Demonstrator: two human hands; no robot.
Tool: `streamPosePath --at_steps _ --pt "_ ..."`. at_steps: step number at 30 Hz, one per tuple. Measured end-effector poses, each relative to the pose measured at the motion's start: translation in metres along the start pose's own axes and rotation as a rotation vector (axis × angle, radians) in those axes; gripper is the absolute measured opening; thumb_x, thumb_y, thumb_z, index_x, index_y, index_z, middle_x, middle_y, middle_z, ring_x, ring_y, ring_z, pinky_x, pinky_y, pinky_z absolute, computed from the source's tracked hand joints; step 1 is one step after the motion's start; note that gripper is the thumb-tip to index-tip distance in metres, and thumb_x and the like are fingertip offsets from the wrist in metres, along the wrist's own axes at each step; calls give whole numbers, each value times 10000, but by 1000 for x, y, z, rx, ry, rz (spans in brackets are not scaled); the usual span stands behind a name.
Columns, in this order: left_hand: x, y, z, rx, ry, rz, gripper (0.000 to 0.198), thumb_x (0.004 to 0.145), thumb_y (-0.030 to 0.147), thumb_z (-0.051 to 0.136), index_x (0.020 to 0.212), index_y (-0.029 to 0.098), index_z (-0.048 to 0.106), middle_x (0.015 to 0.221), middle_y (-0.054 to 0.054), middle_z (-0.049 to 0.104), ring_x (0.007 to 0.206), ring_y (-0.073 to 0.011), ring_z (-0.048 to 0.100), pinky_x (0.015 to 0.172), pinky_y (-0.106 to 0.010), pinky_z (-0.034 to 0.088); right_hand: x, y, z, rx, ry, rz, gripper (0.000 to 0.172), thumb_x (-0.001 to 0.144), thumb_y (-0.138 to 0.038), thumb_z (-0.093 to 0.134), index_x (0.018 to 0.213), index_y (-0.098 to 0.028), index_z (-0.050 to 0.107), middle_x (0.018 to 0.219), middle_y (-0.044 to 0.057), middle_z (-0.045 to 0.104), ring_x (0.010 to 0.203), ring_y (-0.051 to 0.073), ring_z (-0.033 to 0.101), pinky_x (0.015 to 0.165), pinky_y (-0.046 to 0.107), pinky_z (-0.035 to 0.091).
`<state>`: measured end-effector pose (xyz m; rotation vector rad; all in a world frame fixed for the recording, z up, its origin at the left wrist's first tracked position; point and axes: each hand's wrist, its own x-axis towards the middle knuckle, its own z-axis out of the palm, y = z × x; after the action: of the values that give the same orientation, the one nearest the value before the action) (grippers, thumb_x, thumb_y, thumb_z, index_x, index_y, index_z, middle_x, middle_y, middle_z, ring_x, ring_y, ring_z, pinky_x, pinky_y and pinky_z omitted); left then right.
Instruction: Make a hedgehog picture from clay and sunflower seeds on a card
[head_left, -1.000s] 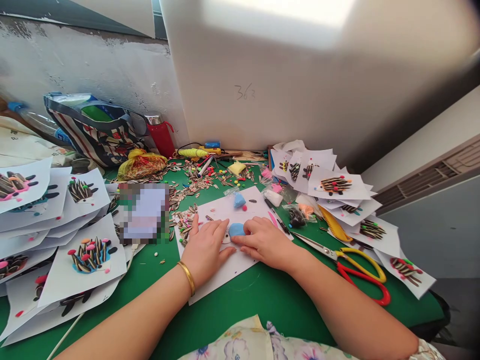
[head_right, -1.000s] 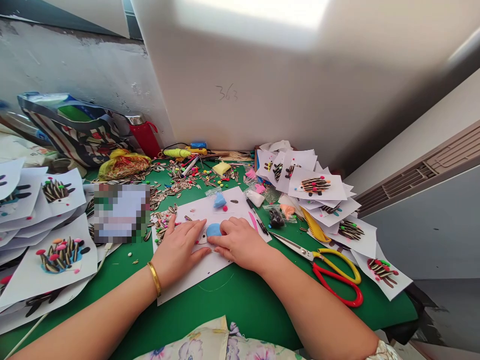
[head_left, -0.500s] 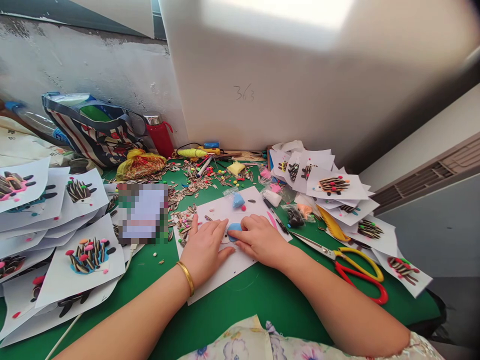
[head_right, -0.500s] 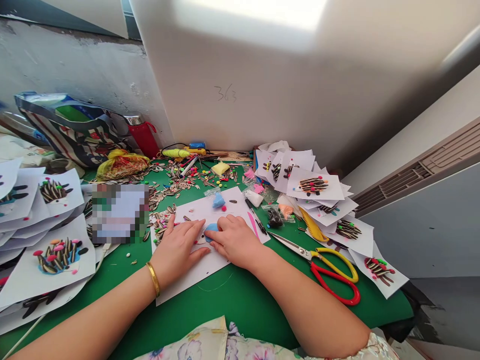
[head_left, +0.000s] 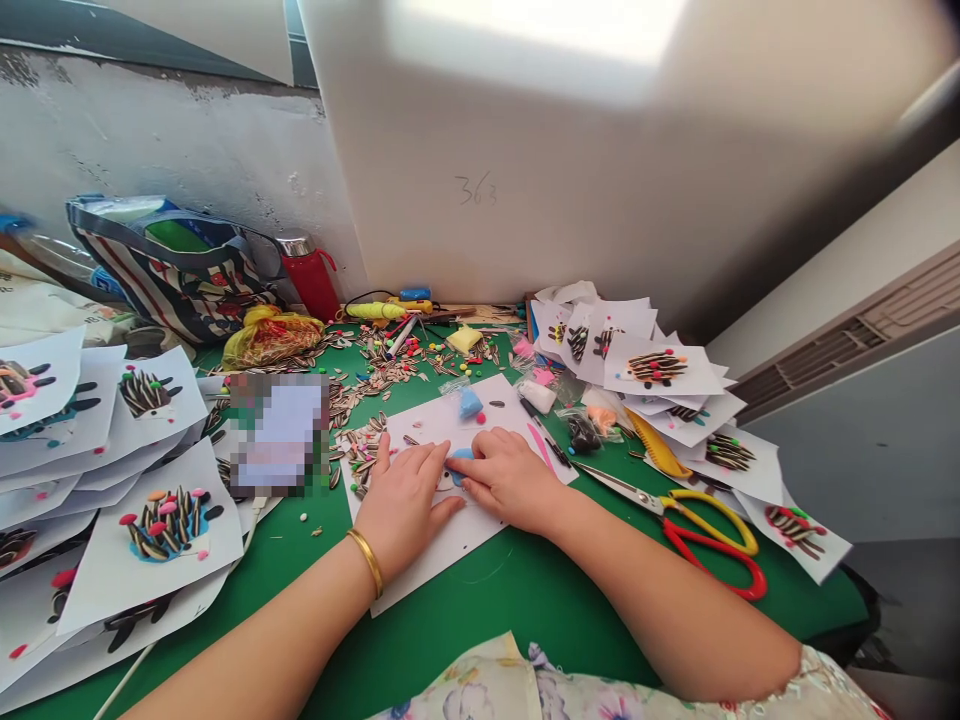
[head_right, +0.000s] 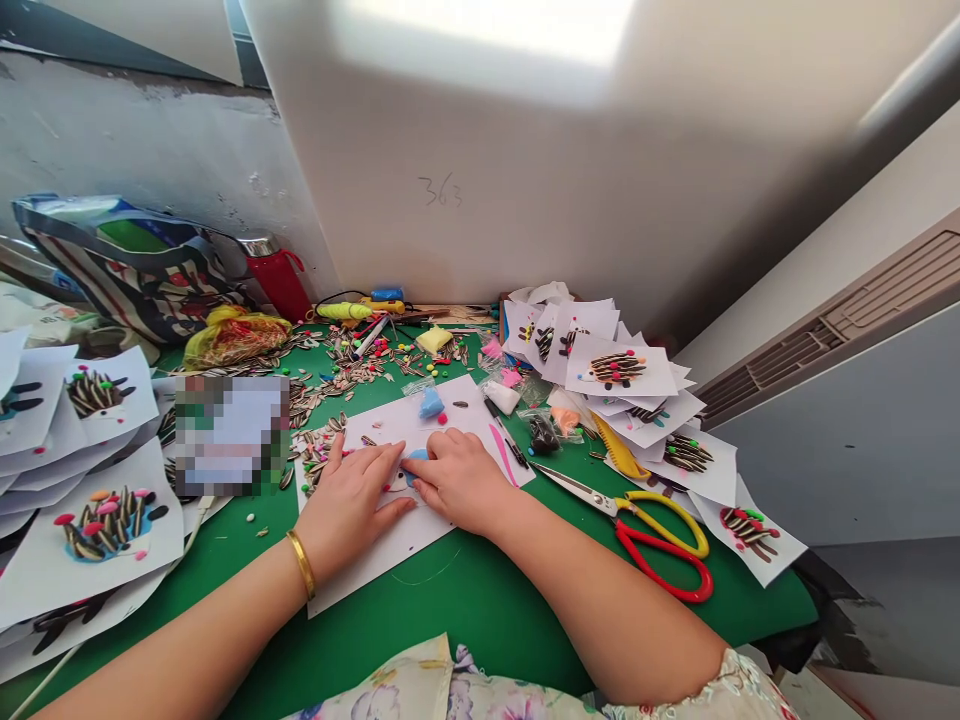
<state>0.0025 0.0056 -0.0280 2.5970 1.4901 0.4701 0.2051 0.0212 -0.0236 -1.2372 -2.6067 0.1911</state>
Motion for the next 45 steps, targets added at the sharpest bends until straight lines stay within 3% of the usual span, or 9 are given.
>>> streamPosePath --at_steps 14,23,45 --pt "0 0 0 13 6 5 568 832 420 660 1326 190 499 1222 -118 644 1147 -290 573 1160 -613 110 4 2 4 68 73 69 326 920 -277 544 1227 -288 651 967 62 514 901 202 425 814 339 337" --pt "0 1 0 19 10 5 563 833 416 661 1323 185 506 1240 -120 638 1143 -295 576 1158 -620 121 5 2 3 87 54 94 334 912 -280 549 1230 -292 650 973 56 510 905 200 427 822 343 340" --pt "-1 -1 1 -3 29 6 563 840 422 649 1327 179 507 1210 -121 646 1134 -282 586 1166 -614 95 3 -5 2 92 46 41 292 916 -293 537 1172 -314 678 960 49 510 927 204 430 823 351 303"
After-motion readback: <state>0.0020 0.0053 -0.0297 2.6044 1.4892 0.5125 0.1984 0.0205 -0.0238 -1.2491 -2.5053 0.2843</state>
